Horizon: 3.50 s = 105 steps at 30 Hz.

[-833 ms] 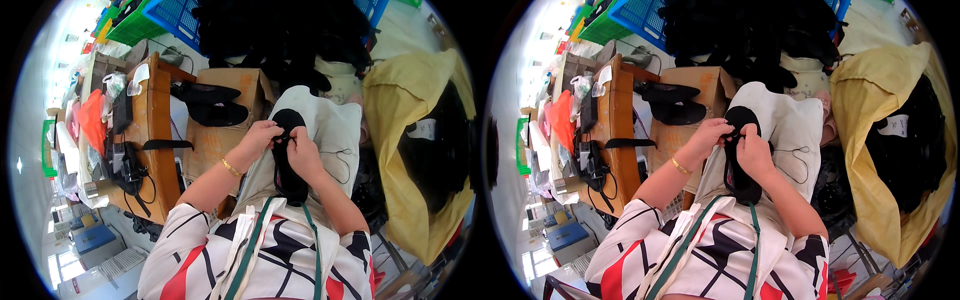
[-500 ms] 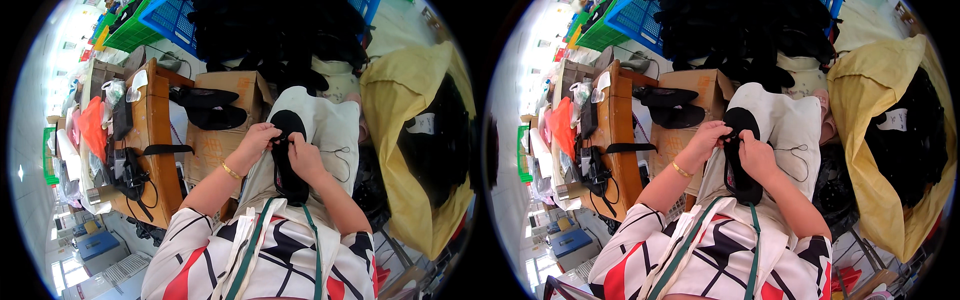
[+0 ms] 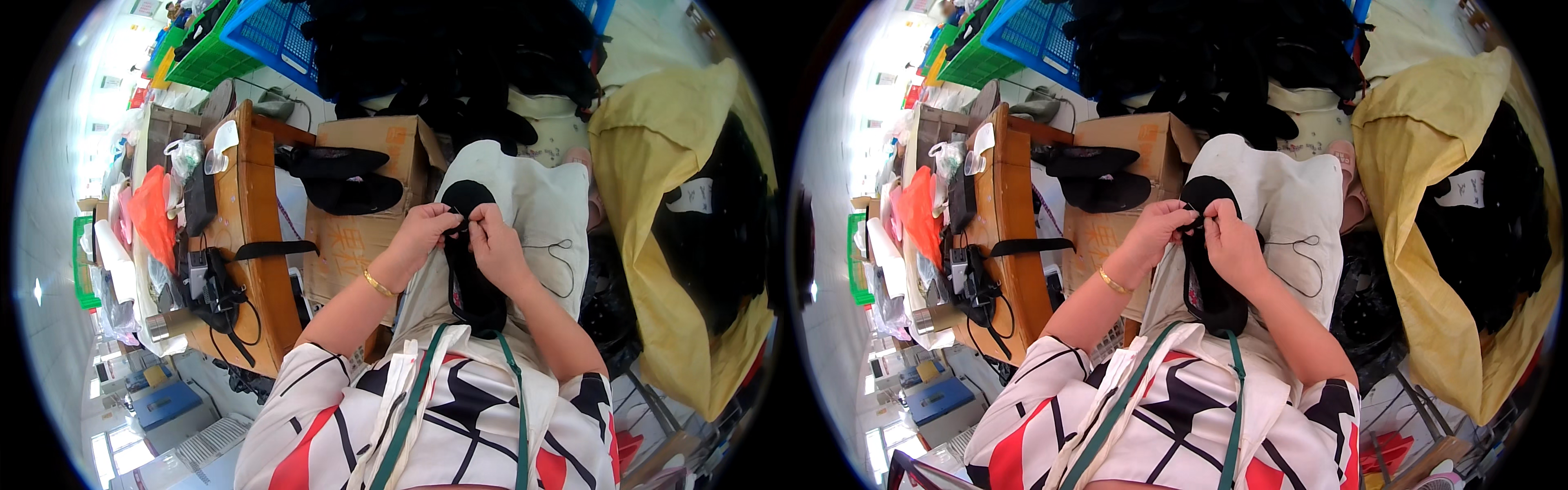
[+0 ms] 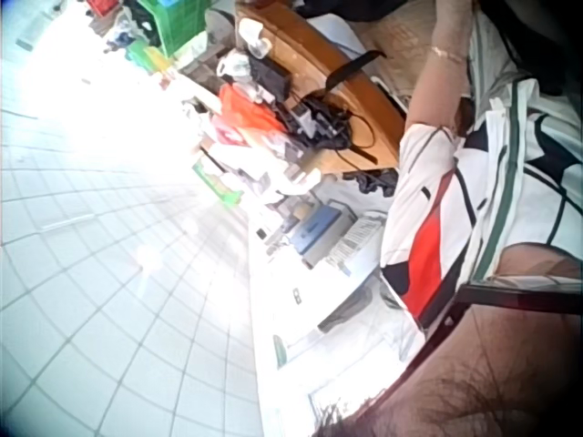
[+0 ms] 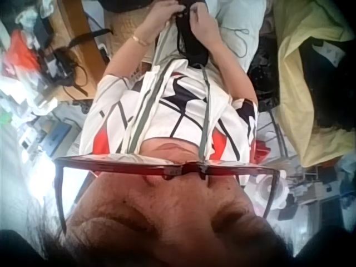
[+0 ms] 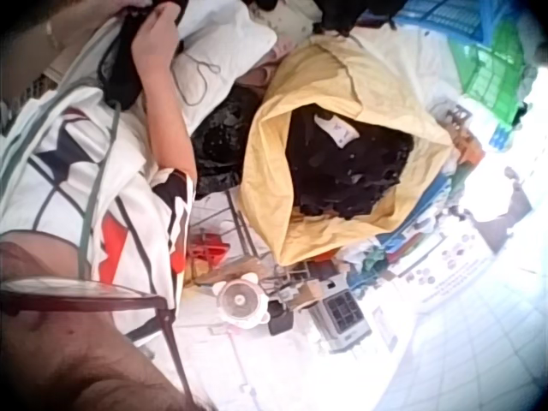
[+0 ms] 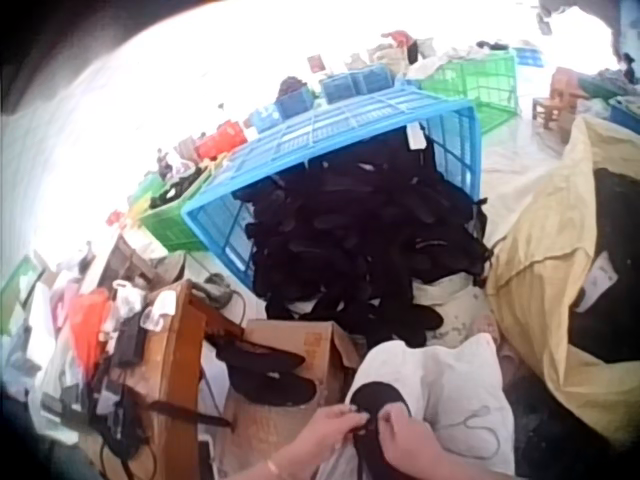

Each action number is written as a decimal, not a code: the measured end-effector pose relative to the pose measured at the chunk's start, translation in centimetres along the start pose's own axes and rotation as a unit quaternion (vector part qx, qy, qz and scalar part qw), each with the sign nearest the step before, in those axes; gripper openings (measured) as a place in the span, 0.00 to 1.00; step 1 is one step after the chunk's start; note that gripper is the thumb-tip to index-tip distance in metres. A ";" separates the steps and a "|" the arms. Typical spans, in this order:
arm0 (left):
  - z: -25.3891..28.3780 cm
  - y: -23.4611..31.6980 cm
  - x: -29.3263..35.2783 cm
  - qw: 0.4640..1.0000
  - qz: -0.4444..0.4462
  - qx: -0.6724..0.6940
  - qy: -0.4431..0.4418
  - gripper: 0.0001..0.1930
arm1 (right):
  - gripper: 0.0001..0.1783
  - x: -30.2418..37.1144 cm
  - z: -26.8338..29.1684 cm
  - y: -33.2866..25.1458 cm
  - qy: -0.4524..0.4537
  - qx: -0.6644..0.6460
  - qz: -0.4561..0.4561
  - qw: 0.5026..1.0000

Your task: The person sews a black slip-on shoe using a needle and thread while seated. They repeatedly insert the needle through the shoe's upper, pull the thread, and trim excess thread with scissors. The person handles multiple shoes, placing finished ones aside and picking up new ones from a nearby bag.

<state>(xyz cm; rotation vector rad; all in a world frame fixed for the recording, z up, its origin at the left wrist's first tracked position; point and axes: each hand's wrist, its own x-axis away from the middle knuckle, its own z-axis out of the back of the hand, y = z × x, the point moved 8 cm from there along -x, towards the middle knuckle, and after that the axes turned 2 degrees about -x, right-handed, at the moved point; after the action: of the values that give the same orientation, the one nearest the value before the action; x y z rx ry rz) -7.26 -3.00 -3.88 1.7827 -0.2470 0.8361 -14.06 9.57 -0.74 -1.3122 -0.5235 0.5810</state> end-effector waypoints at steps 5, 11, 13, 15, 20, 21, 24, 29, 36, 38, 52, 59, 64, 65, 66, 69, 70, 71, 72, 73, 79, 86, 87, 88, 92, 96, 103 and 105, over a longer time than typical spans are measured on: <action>0.3 -0.2 -0.1 1.000 -0.019 -0.019 0.003 0.04 | 0.06 -0.8 1.0 -0.6 -0.042 0.016 -0.059 0.997; -0.1 0.0 -0.1 0.997 -0.060 -0.050 0.014 0.04 | 0.04 -1.6 1.2 -2.1 0.026 0.074 0.086 0.993; -0.5 0.4 0.0 0.995 -0.078 -0.056 0.014 0.04 | 0.05 -2.5 0.9 -2.4 0.062 0.079 0.108 0.989; -1.1 0.9 0.2 0.993 -0.105 -0.058 0.006 0.05 | 0.07 -3.9 1.1 -2.8 0.099 0.091 0.106 0.985; -0.8 1.0 0.3 0.990 -0.091 -0.104 0.024 0.07 | 0.11 -3.9 1.0 -0.3 -0.037 -0.277 -0.120 0.953; -0.7 1.0 0.2 0.990 -0.087 -0.109 0.022 0.07 | 0.10 -2.5 1.5 0.5 -0.091 -0.258 -0.157 0.949; -0.3 0.6 0.0 0.988 -0.085 -0.122 0.029 0.08 | 0.08 2.0 7.5 4.7 -0.110 -0.204 -0.203 0.951; -0.1 0.7 -0.2 0.985 -0.094 -0.144 0.023 0.09 | 0.05 14.5 36.0 15.9 0.329 -0.437 -0.137 0.826; -1.0 1.6 -0.2 0.981 -0.111 -0.157 -0.011 0.10 | 0.03 28.9 59.1 18.0 0.547 -0.107 0.039 0.829; -0.8 3.1 0.7 0.941 -0.196 -0.266 0.067 0.08 | 0.02 25.1 52.3 14.1 0.546 -0.034 0.079 0.833; -4.6 5.6 5.3 0.722 -0.407 -0.552 0.097 0.18 | 0.07 -0.4 6.4 -0.3 -0.052 0.441 0.184 0.877; -4.8 4.8 3.8 0.749 -0.372 -0.535 0.119 0.21 | 0.11 -3.2 7.7 -3.3 0.260 0.127 0.168 0.942; -4.3 4.0 3.2 0.750 -0.372 -0.534 0.115 0.20 | 0.14 -3.3 1.6 0.7 0.126 -0.493 -0.118 0.853; -4.3 4.0 3.2 0.743 -0.382 -0.537 0.115 0.20 | 0.14 -2.6 0.5 0.9 0.103 -0.544 -0.161 0.817; -4.3 3.9 3.2 0.736 -0.391 -0.540 0.117 0.20 | 0.14 -1.7 0.7 0.5 0.102 -0.542 -0.142 0.822; -4.7 4.1 3.8 0.720 -0.444 -0.522 0.110 0.20 | 0.13 1.0 1.5 -0.9 0.112 -0.548 -0.091 0.824; -4.9 4.2 3.9 0.714 -0.453 -0.524 0.108 0.20 | 0.13 1.7 2.0 -1.0 0.135 -0.553 -0.089 0.817; -5.2 4.2 4.1 0.708 -0.460 -0.525 0.104 0.20 | 0.13 2.3 2.5 -1.0 0.161 -0.558 -0.088 0.810; -5.6 4.3 4.4 0.702 -0.470 -0.526 0.098 0.20 | 0.13 2.5 2.9 -1.4 0.160 -0.555 -0.080 0.812; -6.1 4.6 4.5 0.691 -0.483 -0.529 0.091 0.20 | 0.13 2.5 3.2 -1.8 0.159 -0.552 -0.072 0.815; -9.3 8.2 4.5 0.568 -0.567 -0.592 0.070 0.22 | 0.12 1.5 6.1 -5.2 0.165 -0.495 0.023 0.853; -11.2 6.8 3.4 0.556 -0.588 -0.585 -0.062 0.10 | 0.14 6.5 5.2 -7.3 0.175 -0.276 0.062 0.943; -11.4 4.9 3.7 0.573 -0.563 -0.590 -0.086 0.10 | 0.12 7.9 4.6 -6.9 0.159 -0.276 0.049 0.947; -11.5 3.1 4.4 0.586 -0.554 -0.582 -0.104 0.10 | 0.11 8.8 4.0 -6.4 0.141 -0.273 0.035 0.951; -11.1 -1.9 4.2 0.719 -0.421 -0.535 -0.139 0.15 | 0.06 10.7 5.6 -5.3 0.151 -0.107 0.073 0.980; -9.8 0.2 4.1 0.769 -0.376 -0.492 -0.161 0.24 | 0.03 10.8 11.3 -7.8 0.252 0.133 0.207 0.936; -10.9 2.1 4.9 0.843 -0.205 -0.486 -0.107 0.12 | 0.06 12.7 9.9 -12.7 0.219 0.321 0.353 0.851; -11.6 0.5 4.8 0.839 -0.152 -0.501 -0.151 0.18 | 0.06 13.7 9.5 -13.1 0.204 0.368 0.358 0.834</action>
<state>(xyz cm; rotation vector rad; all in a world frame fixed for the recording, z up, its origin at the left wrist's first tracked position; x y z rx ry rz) -8.87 8.30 1.40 0.8894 -0.4841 0.0983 -8.73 23.55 14.26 -0.7971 0.5616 0.9610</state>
